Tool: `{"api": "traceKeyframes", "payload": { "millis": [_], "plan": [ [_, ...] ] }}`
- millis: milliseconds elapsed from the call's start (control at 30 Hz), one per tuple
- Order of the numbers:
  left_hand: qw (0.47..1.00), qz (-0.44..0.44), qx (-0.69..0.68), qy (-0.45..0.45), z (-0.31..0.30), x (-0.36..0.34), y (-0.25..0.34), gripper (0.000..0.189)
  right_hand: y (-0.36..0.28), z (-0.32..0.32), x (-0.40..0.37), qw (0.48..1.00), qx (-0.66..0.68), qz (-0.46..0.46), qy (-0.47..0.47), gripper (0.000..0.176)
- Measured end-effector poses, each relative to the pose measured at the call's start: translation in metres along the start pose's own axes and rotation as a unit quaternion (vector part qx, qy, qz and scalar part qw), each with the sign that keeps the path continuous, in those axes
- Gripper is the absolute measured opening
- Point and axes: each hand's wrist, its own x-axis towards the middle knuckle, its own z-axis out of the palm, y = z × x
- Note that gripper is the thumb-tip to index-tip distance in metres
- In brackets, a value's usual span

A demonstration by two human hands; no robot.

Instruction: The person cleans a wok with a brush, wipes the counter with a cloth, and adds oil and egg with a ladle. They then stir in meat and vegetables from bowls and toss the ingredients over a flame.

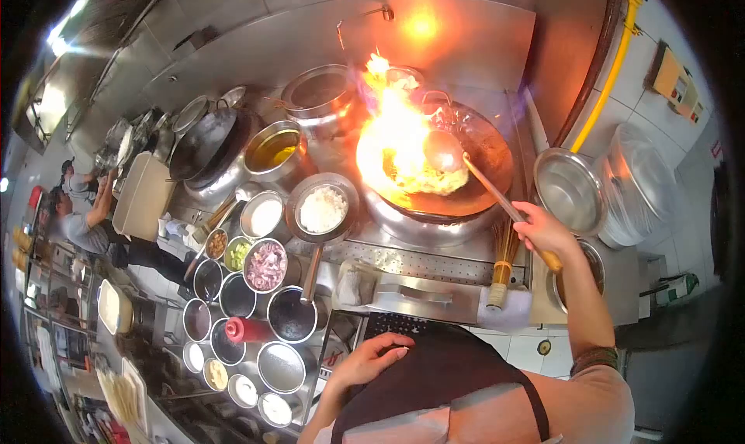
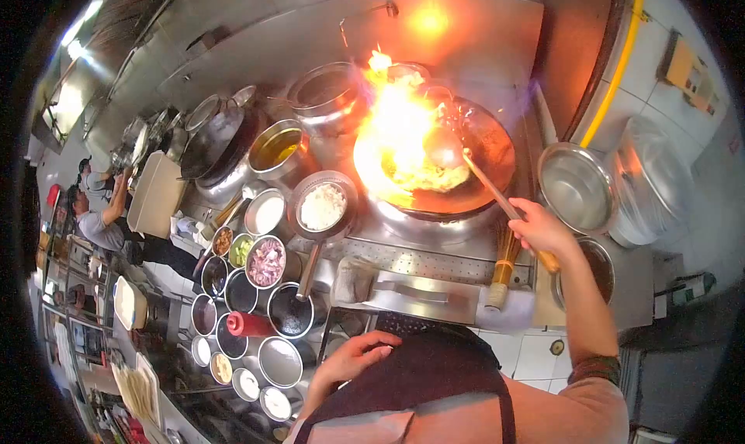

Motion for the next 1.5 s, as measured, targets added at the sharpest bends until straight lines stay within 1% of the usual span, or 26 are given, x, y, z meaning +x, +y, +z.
{"api": "traceKeyframes", "payload": {
  "millis": [33, 67, 133, 167, 200, 233, 333, 367, 433, 567, 633, 700, 733, 800, 833, 933, 1000, 1033, 1067, 1100, 1167, 1200, 1300, 1333, 1433, 1500],
  "plan": [
    [0.998, -0.031, -0.045, -0.035, 0.000, 0.001, -0.013, 0.033, 0.002, 0.008, 0.012, 1.000, 0.003, -0.012, 0.022, 0.060],
    [0.997, 0.048, -0.022, -0.049, 0.003, 0.008, -0.029, 0.037, 0.003, 0.024, 0.035, 0.999, 0.003, -0.026, 0.043, 0.060],
    [0.994, 0.053, -0.003, -0.098, 0.002, 0.018, -0.014, 0.042, -0.032, 0.056, 0.036, 0.997, -0.014, -0.044, 0.062, 0.059],
    [0.991, 0.045, 0.018, -0.122, -0.001, 0.021, -0.011, 0.043, -0.035, 0.060, 0.032, 0.998, 0.028, -0.058, 0.006, 0.056],
    [0.988, 0.055, 0.032, -0.140, -0.002, 0.019, -0.005, 0.044, -0.029, 0.057, 0.021, 0.996, 0.029, -0.080, -0.009, 0.053],
    [0.986, 0.066, 0.047, -0.143, -0.006, 0.016, 0.002, 0.045, -0.015, 0.045, 0.014, 0.995, 0.061, -0.058, -0.045, 0.051],
    [0.987, 0.101, 0.020, -0.125, -0.012, 0.011, -0.014, 0.047, 0.038, -0.008, 0.006, 0.994, 0.083, -0.046, -0.047, 0.053],
    [0.987, 0.103, 0.000, -0.125, -0.009, 0.008, -0.021, 0.047, 0.039, -0.019, 0.005, 0.995, 0.078, -0.018, -0.051, 0.056],
    [0.986, 0.105, -0.027, -0.126, -0.002, 0.009, -0.031, 0.045, 0.075, -0.020, 0.056, 0.995, 0.092, -0.031, 0.014, 0.053],
    [0.977, 0.142, 0.008, -0.158, 0.008, 0.025, -0.038, 0.042, 0.009, 0.056, 0.055, 0.996, 0.029, -0.042, 0.071, 0.049],
    [0.973, 0.174, 0.018, -0.151, -0.001, 0.014, -0.034, 0.040, 0.012, 0.053, 0.032, 0.998, 0.041, -0.043, 0.021, 0.050],
    [0.978, 0.155, 0.060, -0.123, -0.015, -0.006, -0.029, 0.040, 0.052, 0.009, 0.034, 0.991, 0.079, -0.068, -0.081, 0.053],
    [0.978, 0.187, 0.047, -0.084, -0.015, -0.008, -0.050, 0.039, 0.032, -0.001, 0.007, 0.996, 0.066, -0.047, -0.047, 0.051],
    [0.986, 0.144, 0.026, -0.075, -0.023, -0.028, -0.046, 0.039, -0.009, 0.016, -0.057, 0.999, 0.051, 0.001, 0.015, 0.048],
    [0.990, 0.118, 0.017, -0.073, -0.026, -0.038, -0.046, 0.039, -0.006, 0.021, -0.048, 0.998, 0.046, -0.017, 0.045, 0.049],
    [0.988, 0.142, 0.013, -0.051, -0.029, -0.050, -0.052, 0.040, -0.007, 0.037, -0.011, 0.989, 0.043, -0.055, 0.132, 0.048],
    [0.988, 0.144, 0.011, -0.057, -0.032, -0.054, -0.054, 0.042, 0.043, 0.026, 0.078, 0.982, 0.009, -0.085, 0.167, 0.051],
    [0.988, 0.143, 0.015, -0.059, -0.034, -0.056, -0.053, 0.042, 0.064, 0.022, 0.106, 0.978, -0.005, -0.098, 0.186, 0.053],
    [0.988, 0.141, 0.020, -0.060, -0.037, -0.061, -0.052, 0.042, 0.058, 0.030, 0.106, 0.979, -0.040, -0.098, 0.175, 0.051],
    [0.988, 0.139, 0.023, -0.060, -0.040, -0.066, -0.053, 0.043, 0.054, 0.034, 0.100, 0.987, 0.048, -0.078, 0.129, 0.050],
    [0.987, 0.151, 0.035, -0.044, -0.046, -0.074, -0.061, 0.044, 0.041, 0.037, 0.079, 0.975, 0.215, -0.039, 0.034, 0.047],
    [0.985, 0.163, 0.035, -0.035, -0.045, -0.074, -0.067, 0.044, 0.041, 0.038, 0.068, 0.985, 0.159, -0.060, 0.016, 0.039],
    [0.990, 0.137, -0.005, -0.022, -0.053, -0.091, -0.075, 0.046, -0.048, 0.100, -0.061, 0.983, 0.171, -0.017, 0.071, 0.047],
    [0.988, 0.150, -0.033, -0.007, -0.053, -0.094, -0.081, 0.046, -0.028, 0.090, -0.060, 0.977, 0.198, -0.048, 0.058, 0.046],
    [0.989, 0.143, -0.042, 0.005, -0.050, -0.093, -0.085, 0.046, -0.038, 0.071, -0.078, 0.990, 0.135, 0.002, 0.027, 0.044],
    [0.989, 0.146, -0.017, 0.003, -0.051, -0.093, -0.076, 0.046, -0.026, 0.065, -0.059, 0.992, 0.104, -0.022, 0.067, 0.042]
  ]
}}
